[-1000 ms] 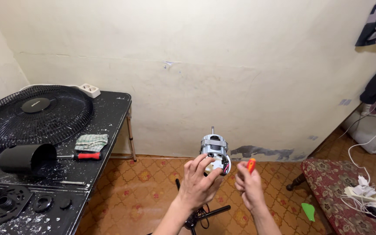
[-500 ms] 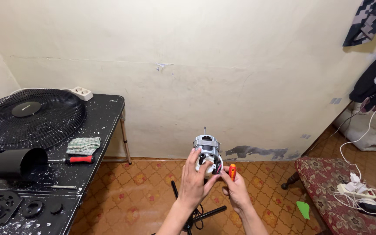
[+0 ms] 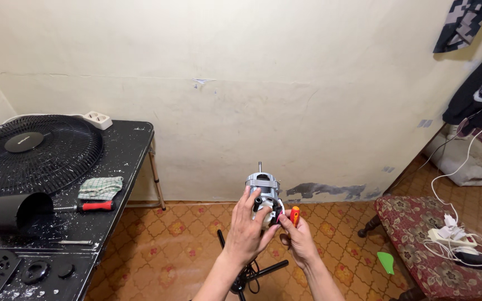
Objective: The person uses a screwdriver to tighten screws on a fan motor assembly mounted on a tripod stand. They switch between two screwdrivers and repeatedly adjust the motor housing while holding it steady with the other hand.
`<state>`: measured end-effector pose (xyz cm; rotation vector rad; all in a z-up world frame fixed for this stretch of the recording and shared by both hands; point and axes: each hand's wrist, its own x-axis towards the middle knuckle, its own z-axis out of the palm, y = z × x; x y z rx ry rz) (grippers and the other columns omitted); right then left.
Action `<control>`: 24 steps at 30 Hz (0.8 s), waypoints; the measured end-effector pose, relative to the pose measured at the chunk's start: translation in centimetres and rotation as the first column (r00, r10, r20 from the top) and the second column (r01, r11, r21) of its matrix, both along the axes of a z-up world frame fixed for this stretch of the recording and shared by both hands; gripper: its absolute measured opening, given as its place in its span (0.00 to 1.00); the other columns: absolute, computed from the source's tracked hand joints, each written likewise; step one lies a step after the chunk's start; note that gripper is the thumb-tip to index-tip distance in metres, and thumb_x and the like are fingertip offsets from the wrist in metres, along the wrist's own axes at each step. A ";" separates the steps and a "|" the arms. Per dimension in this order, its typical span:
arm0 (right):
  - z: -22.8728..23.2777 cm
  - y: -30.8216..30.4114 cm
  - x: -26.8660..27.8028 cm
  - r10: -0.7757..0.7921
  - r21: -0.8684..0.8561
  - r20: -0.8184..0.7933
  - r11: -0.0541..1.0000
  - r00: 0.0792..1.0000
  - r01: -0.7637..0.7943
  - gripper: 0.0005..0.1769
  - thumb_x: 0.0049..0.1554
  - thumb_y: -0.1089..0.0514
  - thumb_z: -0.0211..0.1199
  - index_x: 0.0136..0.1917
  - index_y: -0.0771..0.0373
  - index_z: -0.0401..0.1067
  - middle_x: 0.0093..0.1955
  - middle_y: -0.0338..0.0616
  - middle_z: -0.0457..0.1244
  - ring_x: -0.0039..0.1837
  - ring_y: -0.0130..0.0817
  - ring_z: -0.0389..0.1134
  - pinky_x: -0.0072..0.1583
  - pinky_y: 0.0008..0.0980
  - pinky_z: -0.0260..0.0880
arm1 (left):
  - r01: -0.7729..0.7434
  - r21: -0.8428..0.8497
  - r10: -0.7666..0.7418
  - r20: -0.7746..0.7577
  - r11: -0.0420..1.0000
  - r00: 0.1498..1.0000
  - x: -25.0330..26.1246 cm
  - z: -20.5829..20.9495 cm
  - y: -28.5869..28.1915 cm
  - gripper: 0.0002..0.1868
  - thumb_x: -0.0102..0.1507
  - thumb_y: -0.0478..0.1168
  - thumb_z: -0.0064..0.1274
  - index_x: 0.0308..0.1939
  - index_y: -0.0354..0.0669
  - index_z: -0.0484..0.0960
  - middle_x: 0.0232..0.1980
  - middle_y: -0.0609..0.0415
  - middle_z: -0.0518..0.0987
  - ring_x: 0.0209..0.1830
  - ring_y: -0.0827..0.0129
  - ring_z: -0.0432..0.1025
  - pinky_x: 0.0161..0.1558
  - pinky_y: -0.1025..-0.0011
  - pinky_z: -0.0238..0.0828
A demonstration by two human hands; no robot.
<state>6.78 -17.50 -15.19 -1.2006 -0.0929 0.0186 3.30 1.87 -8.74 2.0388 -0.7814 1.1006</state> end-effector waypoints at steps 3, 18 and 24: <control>0.0 -0.1 0.3 0.028 -0.006 0.043 1.000 0.999 -0.028 0.10 0.61 0.53 0.63 0.50 0.61 0.70 0.39 0.33 0.62 0.31 0.18 0.52 0.32 0.22 0.50 | 0.021 0.006 -0.022 0.049 1.000 0.999 0.3 -0.1 0.2 0.26 0.58 0.45 0.67 0.58 0.48 0.77 0.75 0.37 0.61 0.78 0.35 0.53 0.71 0.44 0.55; 0.7 -0.8 0.5 -0.036 0.201 -0.170 0.977 0.985 0.070 0.10 0.56 0.58 0.63 0.51 0.53 0.68 0.42 0.32 0.63 0.40 0.17 0.62 0.34 0.21 0.57 | 0.005 0.149 -0.004 -0.006 0.989 1.000 0.5 0.3 0.2 0.24 0.62 0.46 0.63 0.62 0.53 0.78 0.75 0.42 0.62 0.78 0.45 0.55 0.66 0.49 0.58; 0.8 -0.1 0.0 -0.104 0.116 -0.133 0.986 0.986 0.120 0.08 0.57 0.57 0.61 0.51 0.54 0.69 0.42 0.32 0.65 0.40 0.16 0.62 0.34 0.20 0.55 | -0.021 0.170 0.023 -0.013 0.985 1.000 -0.2 0.7 0.0 0.26 0.57 0.38 0.60 0.60 0.57 0.82 0.75 0.41 0.61 0.77 0.43 0.55 0.64 0.51 0.61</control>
